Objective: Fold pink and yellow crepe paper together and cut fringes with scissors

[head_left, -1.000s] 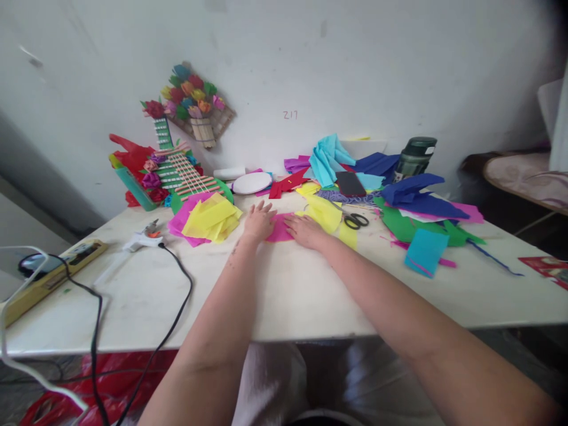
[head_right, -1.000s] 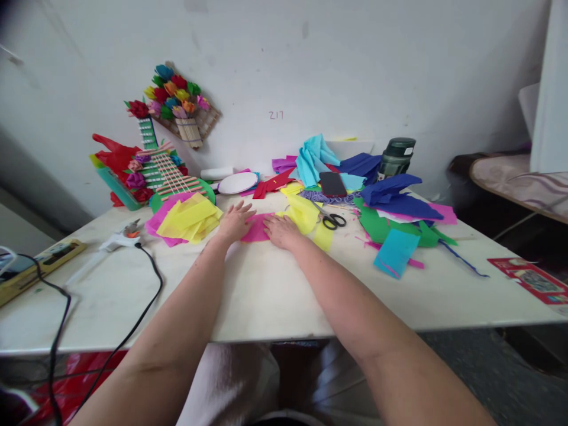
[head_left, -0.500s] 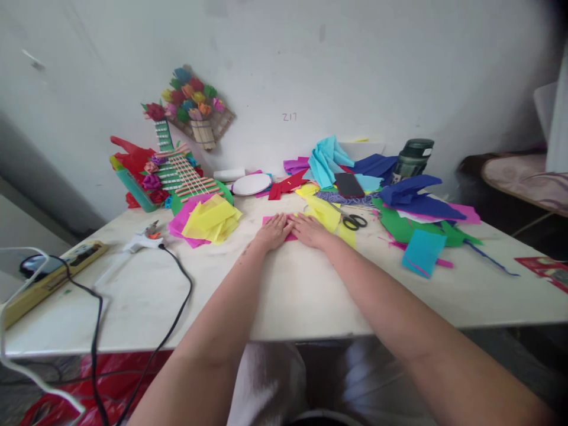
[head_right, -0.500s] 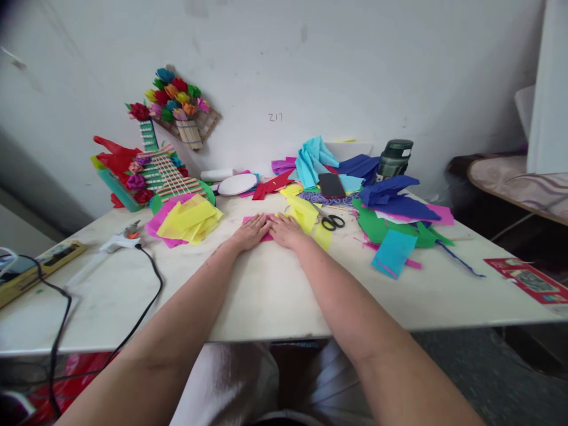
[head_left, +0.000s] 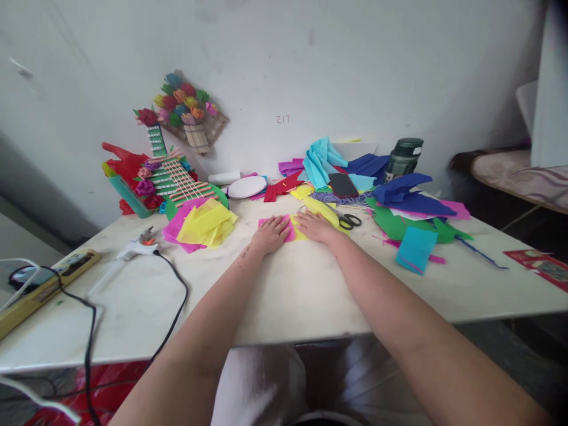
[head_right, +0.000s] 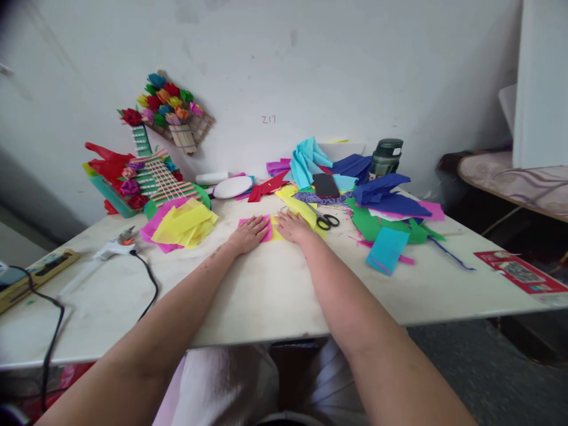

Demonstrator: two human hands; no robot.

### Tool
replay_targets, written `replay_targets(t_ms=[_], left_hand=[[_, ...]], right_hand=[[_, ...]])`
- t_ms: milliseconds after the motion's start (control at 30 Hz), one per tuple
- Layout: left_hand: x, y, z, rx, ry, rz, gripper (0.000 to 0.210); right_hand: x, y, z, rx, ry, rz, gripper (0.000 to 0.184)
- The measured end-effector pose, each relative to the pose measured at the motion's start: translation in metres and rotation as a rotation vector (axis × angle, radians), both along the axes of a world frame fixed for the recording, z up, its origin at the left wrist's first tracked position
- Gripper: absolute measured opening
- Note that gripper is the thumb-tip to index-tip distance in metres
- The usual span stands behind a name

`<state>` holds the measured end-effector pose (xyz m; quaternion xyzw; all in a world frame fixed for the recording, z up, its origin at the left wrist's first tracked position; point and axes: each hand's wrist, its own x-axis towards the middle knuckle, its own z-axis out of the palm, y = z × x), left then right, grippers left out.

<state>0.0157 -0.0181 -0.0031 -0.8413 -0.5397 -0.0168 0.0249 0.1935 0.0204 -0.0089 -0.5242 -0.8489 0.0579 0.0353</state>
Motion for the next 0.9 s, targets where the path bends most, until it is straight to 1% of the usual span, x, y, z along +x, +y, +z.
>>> replay_targets(t_ms=[100,200,300,433,567,667,800,900], left_hand=[[0.001,0.001,0.0,0.001,0.0,0.013,0.052],[0.001,0.002,-0.001,0.004,-0.004,0.027,0.055],[0.001,0.003,-0.003,0.002,-0.002,0.049,0.06],[0.001,0.004,-0.005,0.003,-0.004,0.077,0.066],[0.001,0.006,-0.006,-0.014,-0.013,0.083,0.068],[0.001,0.006,-0.006,-0.016,-0.011,0.084,0.067],[0.002,0.004,-0.005,-0.023,-0.022,0.085,0.067],[0.002,0.002,-0.003,-0.033,-0.043,0.089,0.068]], right_hand=[[0.0,-0.001,0.001,0.022,0.018,-0.004,0.053],[-0.003,-0.004,0.004,0.09,0.063,-0.016,0.053],[-0.007,-0.007,0.007,0.144,0.079,0.021,0.052],[-0.012,-0.008,0.006,0.134,0.045,0.069,0.053],[-0.016,-0.009,0.006,0.152,0.043,0.098,0.051],[-0.017,-0.011,0.007,0.099,0.064,0.113,0.05],[-0.015,-0.011,0.005,-0.006,0.066,0.082,0.05],[-0.011,-0.008,0.001,-0.01,0.037,0.073,0.05]])
